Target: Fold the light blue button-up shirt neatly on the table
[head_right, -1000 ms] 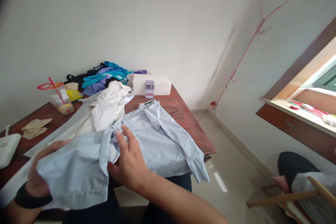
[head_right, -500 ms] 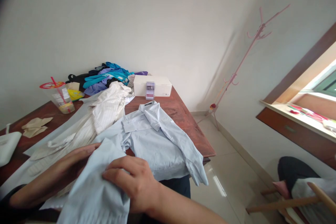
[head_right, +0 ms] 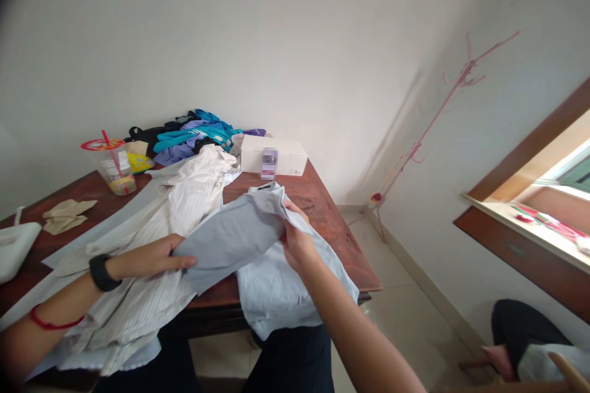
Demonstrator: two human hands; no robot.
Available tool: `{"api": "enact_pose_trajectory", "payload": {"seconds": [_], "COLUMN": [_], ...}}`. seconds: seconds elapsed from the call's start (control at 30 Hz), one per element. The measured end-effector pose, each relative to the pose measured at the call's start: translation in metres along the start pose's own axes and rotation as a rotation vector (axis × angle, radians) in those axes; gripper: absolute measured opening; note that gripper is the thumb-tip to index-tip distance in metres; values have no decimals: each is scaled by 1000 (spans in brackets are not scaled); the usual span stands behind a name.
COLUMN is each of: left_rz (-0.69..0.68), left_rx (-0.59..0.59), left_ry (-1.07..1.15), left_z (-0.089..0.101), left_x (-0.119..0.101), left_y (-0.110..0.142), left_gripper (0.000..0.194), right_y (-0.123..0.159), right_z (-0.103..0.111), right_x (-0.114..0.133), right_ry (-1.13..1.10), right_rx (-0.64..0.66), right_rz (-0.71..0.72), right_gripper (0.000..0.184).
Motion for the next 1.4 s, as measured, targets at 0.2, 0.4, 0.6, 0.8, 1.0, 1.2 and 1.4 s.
{"api": "enact_pose_trajectory", "payload": {"seconds": [0.2,0.4,0.6,0.8,1.0,1.2,1.4], "left_rz": [78,-112,-58,137,13,-38,-76], "left_rx": [-303,-323,-178,-130,-280,-246,-178], "left_ry": [373,82,-59,-392,-469,-312,-205], "left_z": [2,9,33,48,34,9,11], "left_x": [26,0,-8,-13,-42,-34,-4], "left_y": [-5,-20,-34,-67,-167,-247,-239], "left_gripper": [51,46,44,43,49,55,39], "right_y": [-67,-102,-112,-103,-103,-104,-105], "right_z": [62,91,102,122,126,126,128], "right_x": [-16,-34,-38,-65,-72,-74,-76], "right_ry": [56,101,90,120,183,212,266], "right_rx": [-137,-148,-98,-113,-147,-166,-182], "right_rz": [-232,-313,-322,-311,-219,-211,-214], "right_gripper": [22,19,28,43,37,28,29]}}
Point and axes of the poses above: each hand's wrist, its own y-axis away from the middle knuckle, its own z-axis out of the back of the hand, x = y × z, the point moved 2 cm from there along -y, towards the middle knuckle, and after that the axes turned 1 degree about -z, right-handed, at the moved point
